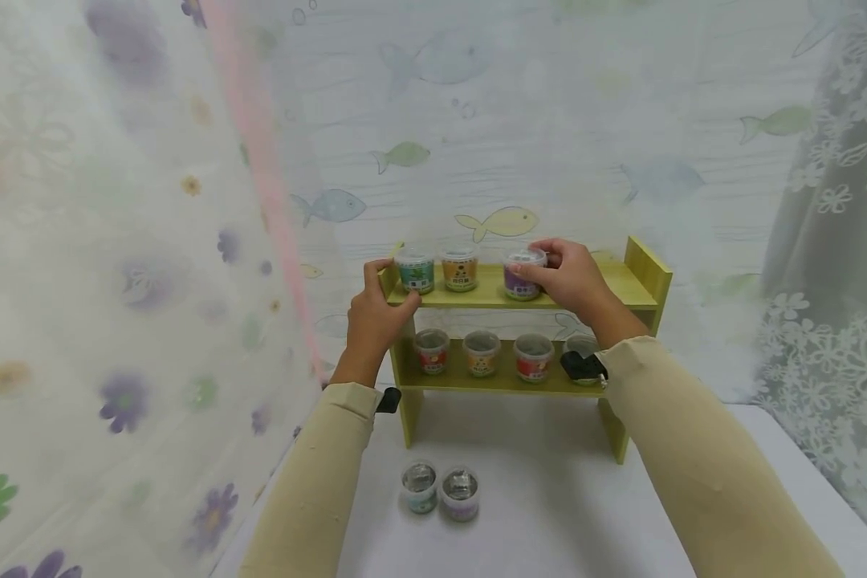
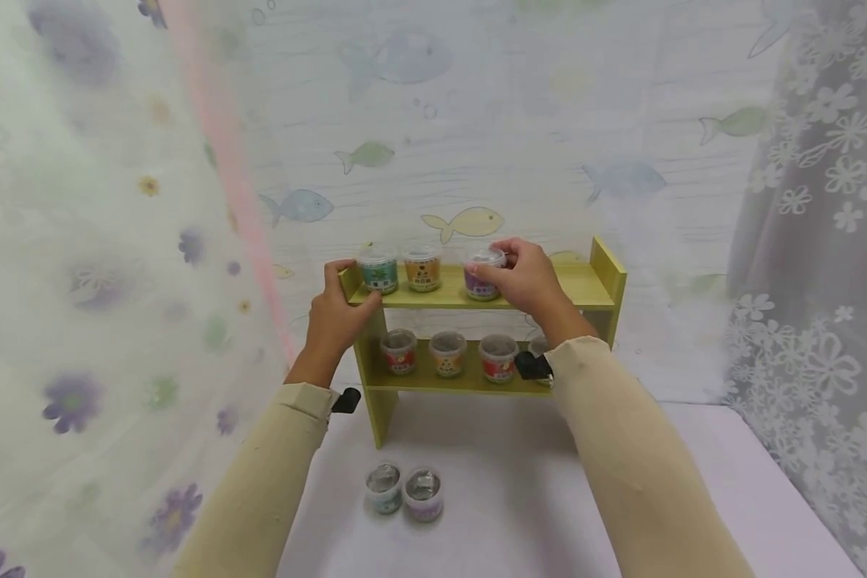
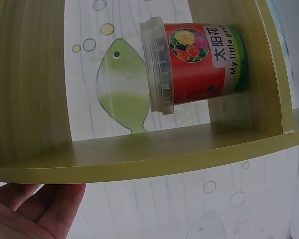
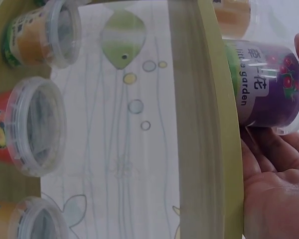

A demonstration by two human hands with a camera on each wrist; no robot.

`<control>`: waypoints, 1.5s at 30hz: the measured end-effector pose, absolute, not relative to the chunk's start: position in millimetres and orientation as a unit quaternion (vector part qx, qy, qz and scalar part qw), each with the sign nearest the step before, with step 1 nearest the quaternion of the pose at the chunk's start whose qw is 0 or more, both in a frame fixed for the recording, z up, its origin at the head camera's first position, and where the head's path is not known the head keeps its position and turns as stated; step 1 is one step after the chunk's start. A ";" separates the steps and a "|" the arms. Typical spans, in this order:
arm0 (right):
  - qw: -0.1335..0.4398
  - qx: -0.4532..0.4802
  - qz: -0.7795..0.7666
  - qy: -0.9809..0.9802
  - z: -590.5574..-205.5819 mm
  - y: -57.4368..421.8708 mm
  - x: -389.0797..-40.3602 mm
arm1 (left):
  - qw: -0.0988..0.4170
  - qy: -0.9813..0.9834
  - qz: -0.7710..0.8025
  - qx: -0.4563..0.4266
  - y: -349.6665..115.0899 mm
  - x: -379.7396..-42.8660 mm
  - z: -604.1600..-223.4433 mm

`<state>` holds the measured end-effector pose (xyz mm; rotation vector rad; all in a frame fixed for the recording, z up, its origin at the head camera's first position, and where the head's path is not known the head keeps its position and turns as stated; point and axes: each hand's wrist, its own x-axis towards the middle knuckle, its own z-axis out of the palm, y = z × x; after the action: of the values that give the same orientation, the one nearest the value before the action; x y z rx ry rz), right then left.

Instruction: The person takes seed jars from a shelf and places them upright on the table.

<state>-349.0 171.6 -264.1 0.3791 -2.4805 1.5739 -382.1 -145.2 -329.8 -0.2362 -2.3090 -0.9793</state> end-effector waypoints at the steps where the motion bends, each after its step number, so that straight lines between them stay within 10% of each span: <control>1: 0.091 0.130 0.526 -0.836 -264.2 171.7 -348.4 | 0.305 -0.873 -0.370 -0.088 -145.3 -382.0 -329.8; 45: 0.161 0.169 0.447 -0.864 -273.9 179.8 -304.3 | 0.306 -0.872 -0.374 -0.079 -144.3 -383.8 -331.0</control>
<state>-304.3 179.8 -273.9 0.4824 -2.4655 1.2760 -383.8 -144.3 -331.0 -0.2102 -2.3089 -0.9889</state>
